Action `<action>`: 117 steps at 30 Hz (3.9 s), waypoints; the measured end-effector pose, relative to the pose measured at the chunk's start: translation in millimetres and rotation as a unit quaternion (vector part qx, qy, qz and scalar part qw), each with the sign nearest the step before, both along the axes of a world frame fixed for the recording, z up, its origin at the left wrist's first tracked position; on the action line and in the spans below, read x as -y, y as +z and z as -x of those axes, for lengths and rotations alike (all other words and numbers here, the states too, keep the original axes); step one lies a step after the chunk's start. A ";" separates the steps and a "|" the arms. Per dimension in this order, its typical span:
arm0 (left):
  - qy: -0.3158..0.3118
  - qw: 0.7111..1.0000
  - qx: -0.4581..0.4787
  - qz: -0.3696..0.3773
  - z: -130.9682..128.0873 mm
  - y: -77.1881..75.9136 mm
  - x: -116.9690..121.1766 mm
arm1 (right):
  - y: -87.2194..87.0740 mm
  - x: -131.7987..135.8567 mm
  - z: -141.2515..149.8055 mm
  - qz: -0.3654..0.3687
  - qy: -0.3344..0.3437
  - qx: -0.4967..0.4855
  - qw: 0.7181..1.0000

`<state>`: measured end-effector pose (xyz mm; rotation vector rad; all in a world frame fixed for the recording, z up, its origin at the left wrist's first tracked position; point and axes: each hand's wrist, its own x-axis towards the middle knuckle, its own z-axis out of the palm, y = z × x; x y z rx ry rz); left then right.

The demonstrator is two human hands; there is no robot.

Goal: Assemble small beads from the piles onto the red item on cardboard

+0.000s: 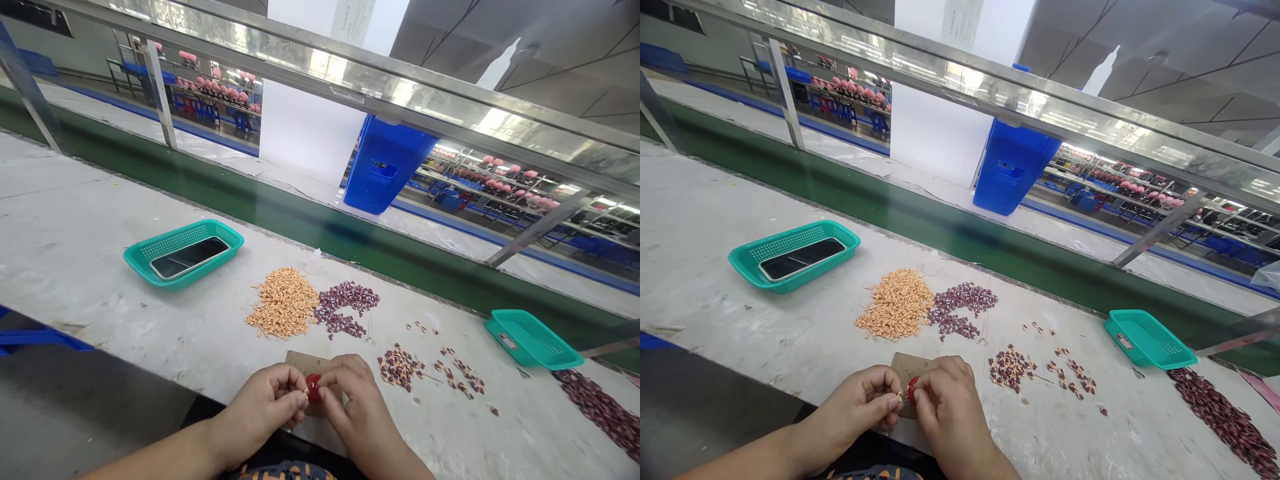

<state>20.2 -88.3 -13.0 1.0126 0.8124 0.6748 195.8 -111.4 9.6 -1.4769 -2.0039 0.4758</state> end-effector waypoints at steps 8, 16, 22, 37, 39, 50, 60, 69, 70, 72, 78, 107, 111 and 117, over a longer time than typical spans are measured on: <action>-0.015 1.000 0.009 -0.009 1.0 -0.6 -2.1 | 1.6 1.0 8.3 0.001 0.011 -0.132 0.991; -0.016 1.000 0.017 -0.019 0.6 -0.1 -1.4 | -0.4 0.4 9.4 0.010 0.014 -0.141 0.990; -0.010 0.999 0.036 -0.032 2.0 -0.4 -1.0 | -2.4 1.7 10.4 0.040 0.000 -0.152 0.988; -0.023 0.994 -0.050 -0.092 4.4 8.0 -0.4 | 0.8 7.3 10.3 0.085 0.031 -0.169 0.982; -0.031 0.995 -0.040 -0.080 2.7 7.3 -0.6 | 1.6 8.4 11.5 0.078 0.031 -0.163 0.983; 0.028 0.991 -0.029 -0.131 15.2 4.0 -22.1 | -21.2 -5.5 -80.5 -0.017 -0.138 0.113 0.984; 0.202 0.958 -0.093 -0.180 53.1 16.7 -48.6 | -16.6 -61.8 -43.9 0.004 -0.020 0.259 0.966; 0.106 0.866 -0.360 -0.332 85.7 21.6 -69.6 | -13.2 -90.2 -38.4 0.042 0.033 0.307 0.950; 0.066 0.848 -0.387 -0.356 84.5 21.4 -71.6 | -12.5 -90.7 -38.5 0.046 0.034 0.309 0.949; -0.002 0.806 -0.433 -0.403 79.7 20.0 -74.9 | -11.6 -90.9 -38.1 0.052 0.033 0.312 0.948; -0.089 0.717 -0.505 -0.472 67.0 12.2 -82.9 | -12.8 -88.7 -37.2 0.067 0.033 0.300 0.951; 0.006 0.998 -0.005 -0.061 8.3 29.0 -13.0 | -5.2 -2.1 26.4 0.263 0.111 -0.572 0.769; 0.026 0.996 -0.006 -0.090 6.1 28.6 -10.1 | -10.0 -1.0 26.2 0.260 0.120 -0.590 0.755; 0.041 0.998 0.017 -0.048 7.1 26.0 -8.4 | -10.6 3.0 26.4 0.275 0.146 -0.595 0.741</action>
